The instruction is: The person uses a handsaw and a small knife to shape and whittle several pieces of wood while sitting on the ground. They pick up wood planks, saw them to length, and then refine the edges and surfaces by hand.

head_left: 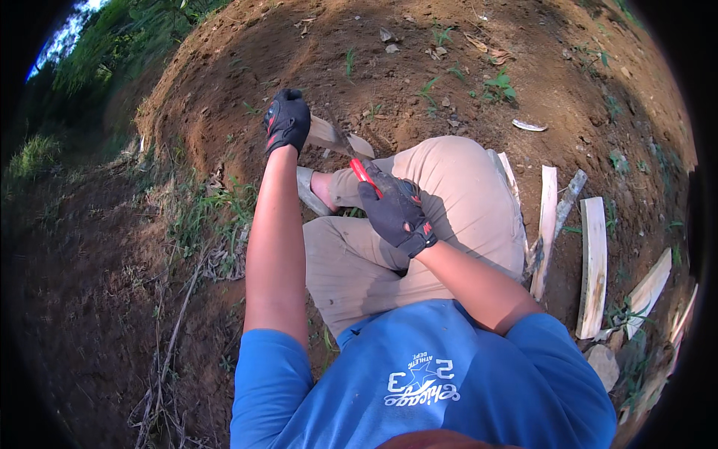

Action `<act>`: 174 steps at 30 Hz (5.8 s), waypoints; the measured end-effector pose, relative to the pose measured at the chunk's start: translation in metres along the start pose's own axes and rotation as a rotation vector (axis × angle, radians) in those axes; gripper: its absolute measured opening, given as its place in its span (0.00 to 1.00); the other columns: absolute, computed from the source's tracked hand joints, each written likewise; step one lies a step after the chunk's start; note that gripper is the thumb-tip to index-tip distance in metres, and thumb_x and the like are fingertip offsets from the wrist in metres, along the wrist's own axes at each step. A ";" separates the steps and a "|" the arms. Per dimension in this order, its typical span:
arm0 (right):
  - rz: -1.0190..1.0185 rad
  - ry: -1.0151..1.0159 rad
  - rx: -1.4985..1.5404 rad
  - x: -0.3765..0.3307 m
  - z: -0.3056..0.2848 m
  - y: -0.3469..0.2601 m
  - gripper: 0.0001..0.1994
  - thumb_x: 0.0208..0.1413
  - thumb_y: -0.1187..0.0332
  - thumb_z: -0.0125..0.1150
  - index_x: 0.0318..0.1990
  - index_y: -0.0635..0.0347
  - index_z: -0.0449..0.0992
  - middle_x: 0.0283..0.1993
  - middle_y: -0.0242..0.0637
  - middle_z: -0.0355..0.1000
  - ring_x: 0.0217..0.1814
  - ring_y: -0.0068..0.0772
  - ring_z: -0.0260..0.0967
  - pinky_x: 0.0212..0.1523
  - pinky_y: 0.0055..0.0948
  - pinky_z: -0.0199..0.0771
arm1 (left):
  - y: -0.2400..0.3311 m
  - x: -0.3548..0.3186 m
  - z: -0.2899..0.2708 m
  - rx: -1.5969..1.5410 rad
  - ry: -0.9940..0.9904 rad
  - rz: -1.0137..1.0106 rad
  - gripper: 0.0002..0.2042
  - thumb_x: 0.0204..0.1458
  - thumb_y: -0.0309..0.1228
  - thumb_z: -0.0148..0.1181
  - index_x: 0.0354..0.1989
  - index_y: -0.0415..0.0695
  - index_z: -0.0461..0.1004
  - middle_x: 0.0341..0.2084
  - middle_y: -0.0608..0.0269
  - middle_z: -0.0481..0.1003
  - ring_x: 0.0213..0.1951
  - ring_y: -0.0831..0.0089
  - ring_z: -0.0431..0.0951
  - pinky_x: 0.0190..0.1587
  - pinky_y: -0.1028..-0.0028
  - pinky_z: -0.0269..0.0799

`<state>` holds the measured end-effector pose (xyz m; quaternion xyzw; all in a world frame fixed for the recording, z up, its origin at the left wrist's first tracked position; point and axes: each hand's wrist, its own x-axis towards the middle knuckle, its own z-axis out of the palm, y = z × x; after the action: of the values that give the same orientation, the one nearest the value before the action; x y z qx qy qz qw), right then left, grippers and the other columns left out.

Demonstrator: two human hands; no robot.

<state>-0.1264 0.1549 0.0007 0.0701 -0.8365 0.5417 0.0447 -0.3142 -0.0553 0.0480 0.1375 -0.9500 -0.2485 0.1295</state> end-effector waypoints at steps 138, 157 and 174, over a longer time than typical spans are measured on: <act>0.143 0.117 -0.060 0.006 -0.163 -0.020 0.24 0.69 0.59 0.58 0.67 0.61 0.76 0.63 0.55 0.78 0.63 0.56 0.78 0.64 0.44 0.75 | -0.034 -0.027 0.000 0.188 -0.001 -0.127 0.30 0.53 0.52 0.69 0.58 0.43 0.81 0.53 0.42 0.83 0.58 0.45 0.81 0.62 0.54 0.74; 0.374 -0.217 -1.103 -0.173 -0.268 0.189 0.23 0.65 0.60 0.60 0.66 0.49 0.77 0.51 0.52 0.81 0.52 0.59 0.79 0.55 0.54 0.79 | -0.108 -0.225 -0.082 -1.162 0.329 -0.361 0.14 0.64 0.32 0.68 0.54 0.40 0.78 0.47 0.66 0.79 0.48 0.76 0.77 0.56 0.72 0.73; -0.295 0.450 -0.826 -0.047 -0.217 0.014 0.20 0.54 0.50 0.77 0.29 0.55 0.77 0.24 0.38 0.72 0.30 0.45 0.74 0.36 0.46 0.72 | 0.067 -0.300 -0.030 -1.164 -0.022 -0.180 0.12 0.65 0.31 0.62 0.49 0.35 0.78 0.47 0.59 0.79 0.51 0.70 0.78 0.58 0.68 0.72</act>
<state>-0.0826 0.3615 0.0702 0.0456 -0.9320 0.1545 0.3247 -0.0393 0.0854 0.0537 0.1214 -0.6432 -0.7405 0.1524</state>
